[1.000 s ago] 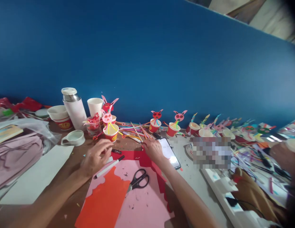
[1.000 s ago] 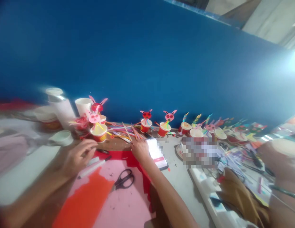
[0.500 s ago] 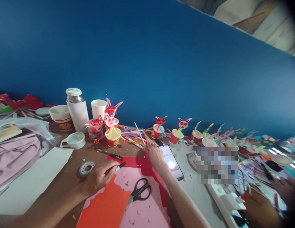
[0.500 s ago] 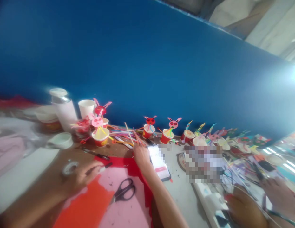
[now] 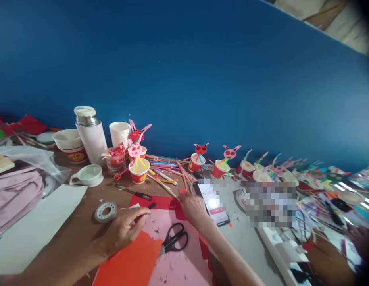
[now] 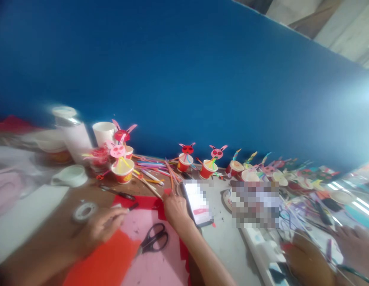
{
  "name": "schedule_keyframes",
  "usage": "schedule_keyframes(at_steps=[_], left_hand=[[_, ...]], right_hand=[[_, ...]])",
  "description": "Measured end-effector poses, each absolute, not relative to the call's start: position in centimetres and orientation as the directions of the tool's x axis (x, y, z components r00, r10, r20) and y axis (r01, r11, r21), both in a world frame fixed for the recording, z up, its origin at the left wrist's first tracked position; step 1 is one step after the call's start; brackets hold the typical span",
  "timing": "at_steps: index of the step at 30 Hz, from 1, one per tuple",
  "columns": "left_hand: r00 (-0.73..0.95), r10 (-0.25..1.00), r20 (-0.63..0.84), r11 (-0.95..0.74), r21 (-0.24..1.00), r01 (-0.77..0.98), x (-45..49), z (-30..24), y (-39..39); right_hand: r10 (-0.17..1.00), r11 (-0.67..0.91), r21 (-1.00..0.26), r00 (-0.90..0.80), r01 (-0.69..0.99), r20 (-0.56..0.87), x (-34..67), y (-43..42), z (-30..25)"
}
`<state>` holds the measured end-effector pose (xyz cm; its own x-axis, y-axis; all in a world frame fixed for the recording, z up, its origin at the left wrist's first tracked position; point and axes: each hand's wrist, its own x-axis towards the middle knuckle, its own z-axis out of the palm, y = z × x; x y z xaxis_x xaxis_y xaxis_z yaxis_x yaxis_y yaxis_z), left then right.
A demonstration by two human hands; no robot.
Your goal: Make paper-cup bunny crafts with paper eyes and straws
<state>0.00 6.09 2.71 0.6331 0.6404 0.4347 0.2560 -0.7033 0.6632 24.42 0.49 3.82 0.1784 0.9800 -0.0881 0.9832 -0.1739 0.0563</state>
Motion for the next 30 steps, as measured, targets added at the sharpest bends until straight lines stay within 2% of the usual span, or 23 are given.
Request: schedule_keyframes(at_steps=[3,5,8,11,14,20,26,30], left_hand=[[0.666,0.658,0.353,-0.655,0.703,0.275,0.5,3.1,4.6],[0.708,0.668,0.23,-0.568,0.772,0.284,1.0,3.3,3.6],[0.767,0.639,-0.059,-0.282,0.91,0.305,1.6,3.2,2.6],[0.794,0.553,-0.253,-0.007,0.951,0.308,2.0,3.0,2.3],[0.786,0.547,-0.287,0.079,0.953,0.293,2.2,3.0,2.2],[0.801,0.502,-0.327,0.108,0.942,0.317,2.1,2.8,2.4],[0.83,0.45,-0.33,0.089,0.941,0.326,2.1,3.0,2.9],[0.817,0.458,-0.35,0.106,0.934,0.341,2.0,3.6,2.8]], right_hand=[[0.981,-0.161,0.041,0.164,0.986,-0.1,24.3,0.2,4.3],[0.982,-0.156,0.025,0.158,0.987,-0.1,24.5,0.3,4.9],[0.981,-0.174,0.011,0.174,0.985,-0.083,25.4,1.5,6.0],[0.975,-0.212,0.022,0.213,0.977,-0.061,26.5,4.1,6.8],[0.968,-0.248,0.041,0.25,0.968,-0.037,27.1,7.5,6.8],[0.97,-0.243,0.063,0.243,0.968,0.008,26.5,12.3,5.5],[0.971,-0.24,0.049,0.239,0.97,0.022,26.4,12.5,4.6],[0.968,-0.233,-0.008,0.233,0.972,0.089,26.4,10.7,5.0]])
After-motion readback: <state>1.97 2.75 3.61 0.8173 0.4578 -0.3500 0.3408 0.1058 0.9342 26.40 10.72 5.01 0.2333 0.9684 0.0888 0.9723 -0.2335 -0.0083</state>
